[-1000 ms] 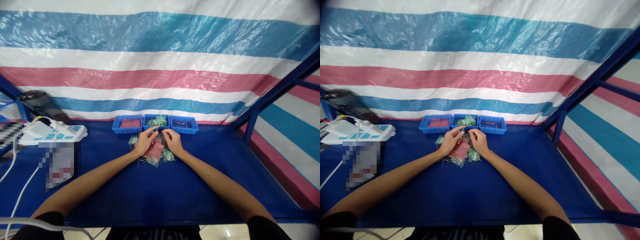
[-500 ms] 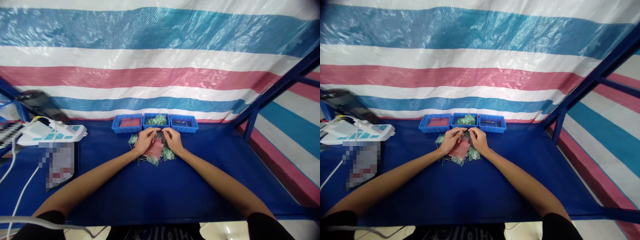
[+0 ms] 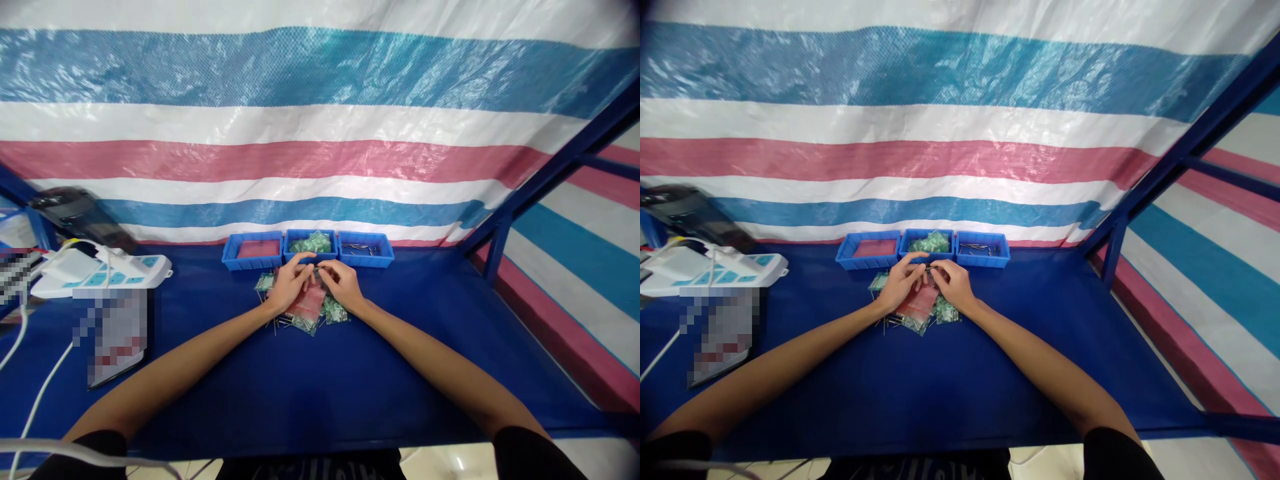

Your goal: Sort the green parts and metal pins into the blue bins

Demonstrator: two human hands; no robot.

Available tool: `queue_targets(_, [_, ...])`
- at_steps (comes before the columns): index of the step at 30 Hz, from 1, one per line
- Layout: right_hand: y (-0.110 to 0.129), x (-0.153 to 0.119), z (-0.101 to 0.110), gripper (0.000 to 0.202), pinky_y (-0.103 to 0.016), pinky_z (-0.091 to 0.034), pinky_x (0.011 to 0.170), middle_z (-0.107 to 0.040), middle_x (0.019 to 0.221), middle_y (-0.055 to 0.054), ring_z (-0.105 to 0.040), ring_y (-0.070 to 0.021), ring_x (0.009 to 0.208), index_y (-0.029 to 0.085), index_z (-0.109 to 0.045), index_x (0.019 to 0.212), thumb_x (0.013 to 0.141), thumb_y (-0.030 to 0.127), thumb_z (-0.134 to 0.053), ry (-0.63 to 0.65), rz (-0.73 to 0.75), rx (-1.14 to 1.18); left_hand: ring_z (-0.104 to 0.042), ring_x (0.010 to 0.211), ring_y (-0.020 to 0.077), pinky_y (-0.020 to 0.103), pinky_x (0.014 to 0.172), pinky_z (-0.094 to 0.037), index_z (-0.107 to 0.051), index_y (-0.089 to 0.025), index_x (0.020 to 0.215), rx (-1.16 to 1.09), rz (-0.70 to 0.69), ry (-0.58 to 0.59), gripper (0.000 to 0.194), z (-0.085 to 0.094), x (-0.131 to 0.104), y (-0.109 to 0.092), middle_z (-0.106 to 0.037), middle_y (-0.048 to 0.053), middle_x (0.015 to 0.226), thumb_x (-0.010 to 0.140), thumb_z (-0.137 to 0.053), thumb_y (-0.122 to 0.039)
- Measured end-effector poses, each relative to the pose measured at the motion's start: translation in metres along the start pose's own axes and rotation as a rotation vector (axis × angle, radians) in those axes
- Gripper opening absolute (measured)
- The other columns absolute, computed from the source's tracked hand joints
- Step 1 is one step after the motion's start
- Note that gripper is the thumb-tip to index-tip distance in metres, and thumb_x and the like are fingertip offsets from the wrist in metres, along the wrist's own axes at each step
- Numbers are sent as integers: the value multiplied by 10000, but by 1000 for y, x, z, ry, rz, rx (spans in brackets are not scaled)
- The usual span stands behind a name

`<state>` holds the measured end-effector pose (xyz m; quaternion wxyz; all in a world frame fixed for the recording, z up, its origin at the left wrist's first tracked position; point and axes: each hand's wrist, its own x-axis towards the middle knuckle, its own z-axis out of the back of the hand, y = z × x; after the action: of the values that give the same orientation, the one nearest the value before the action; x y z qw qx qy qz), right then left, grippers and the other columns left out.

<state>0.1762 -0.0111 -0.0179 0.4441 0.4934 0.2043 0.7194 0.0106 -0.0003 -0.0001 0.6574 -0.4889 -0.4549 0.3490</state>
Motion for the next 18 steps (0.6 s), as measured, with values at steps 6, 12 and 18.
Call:
queue_targets(6, [3, 1, 1, 216, -262, -446, 617, -654, 771, -27, -551, -139, 613, 184, -658, 864, 910, 334, -510, -30, -26, 35, -470, 423, 67, 193, 465, -395, -525, -170, 1166, -37, 16, -39, 360, 0, 1, 1, -612, -3, 700, 909, -524, -422])
queue_targets(12, [-1, 0, 0, 246, -260, -435, 596, -635, 728, -21, -540, -139, 595, 175, -646, 873, 911, 371, -502, -137, -101, 74, -463, 411, 49, 181, 441, -376, -541, -168, 1053, -56, 11, -67, 283, 2, 3, 7, -616, 6, 769, 907, -522, -410])
queue_targets(18, [-1, 0, -1, 258, -261, -433, 593, -630, 698, -14, -535, -138, 583, 176, -654, 857, 903, 385, -509, -167, -102, 64, -465, 414, 53, 179, 432, -375, -560, -162, 1084, -37, 21, -67, 299, 2, 4, 8, -603, 6, 758, 903, -525, -398])
